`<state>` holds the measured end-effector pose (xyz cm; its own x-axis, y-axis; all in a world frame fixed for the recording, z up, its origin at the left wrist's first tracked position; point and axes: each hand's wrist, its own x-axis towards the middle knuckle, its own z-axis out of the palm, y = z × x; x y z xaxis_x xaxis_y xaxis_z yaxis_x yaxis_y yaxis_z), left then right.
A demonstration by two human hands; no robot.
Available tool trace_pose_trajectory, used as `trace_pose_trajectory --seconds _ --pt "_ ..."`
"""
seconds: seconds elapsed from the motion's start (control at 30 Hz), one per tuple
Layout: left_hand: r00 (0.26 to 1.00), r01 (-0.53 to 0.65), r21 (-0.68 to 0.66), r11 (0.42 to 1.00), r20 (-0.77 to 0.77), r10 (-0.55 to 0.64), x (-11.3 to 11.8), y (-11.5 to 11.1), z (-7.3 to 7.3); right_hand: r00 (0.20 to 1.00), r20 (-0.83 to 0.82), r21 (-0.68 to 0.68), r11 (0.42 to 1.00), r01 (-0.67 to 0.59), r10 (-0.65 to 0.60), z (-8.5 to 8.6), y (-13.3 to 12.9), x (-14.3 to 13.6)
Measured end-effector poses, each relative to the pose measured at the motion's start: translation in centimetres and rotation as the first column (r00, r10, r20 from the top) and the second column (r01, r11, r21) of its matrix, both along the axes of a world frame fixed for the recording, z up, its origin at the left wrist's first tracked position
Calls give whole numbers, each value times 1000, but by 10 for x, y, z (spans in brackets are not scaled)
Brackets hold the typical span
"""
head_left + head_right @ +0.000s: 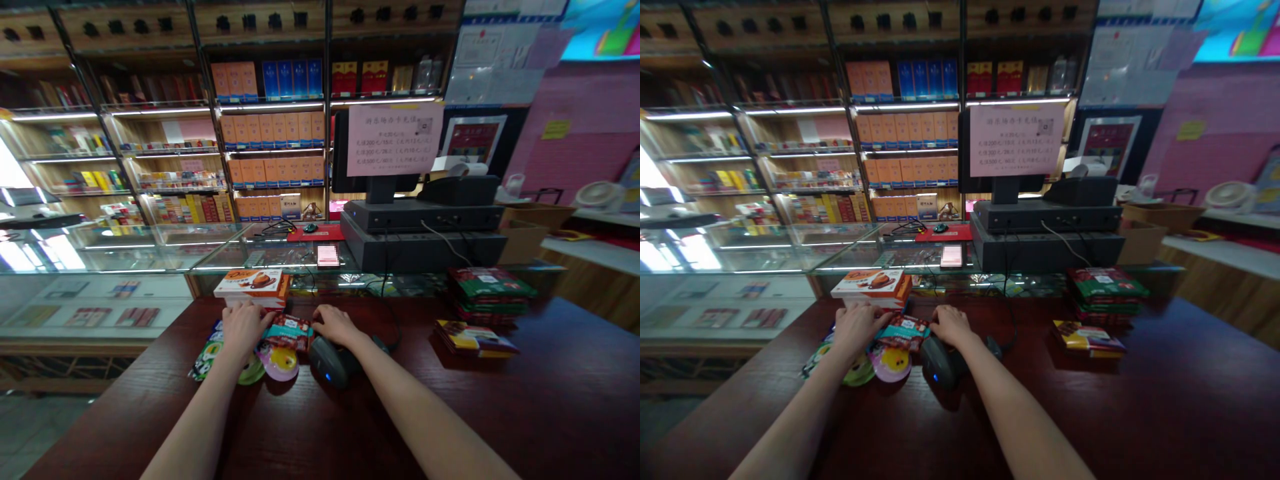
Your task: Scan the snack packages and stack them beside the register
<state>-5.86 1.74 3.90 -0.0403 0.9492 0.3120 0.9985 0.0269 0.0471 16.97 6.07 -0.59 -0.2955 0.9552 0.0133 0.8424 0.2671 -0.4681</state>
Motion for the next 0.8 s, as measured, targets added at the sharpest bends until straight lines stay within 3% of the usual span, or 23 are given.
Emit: trace_pose_trajectory --seconds 0.33,0.5,0.8 --pt "951 112 -20 993 291 -102 -9 14 -16 999 -50 -3 1000 -2 2 0 2 4" --pt "922 149 -29 988 365 -129 -7 17 -17 997 -75 -13 1000 -18 16 -1 3 7" --pt "833 195 207 959 481 -273 7 12 -7 978 -207 -40 999 -1 -7 -3 4 9"
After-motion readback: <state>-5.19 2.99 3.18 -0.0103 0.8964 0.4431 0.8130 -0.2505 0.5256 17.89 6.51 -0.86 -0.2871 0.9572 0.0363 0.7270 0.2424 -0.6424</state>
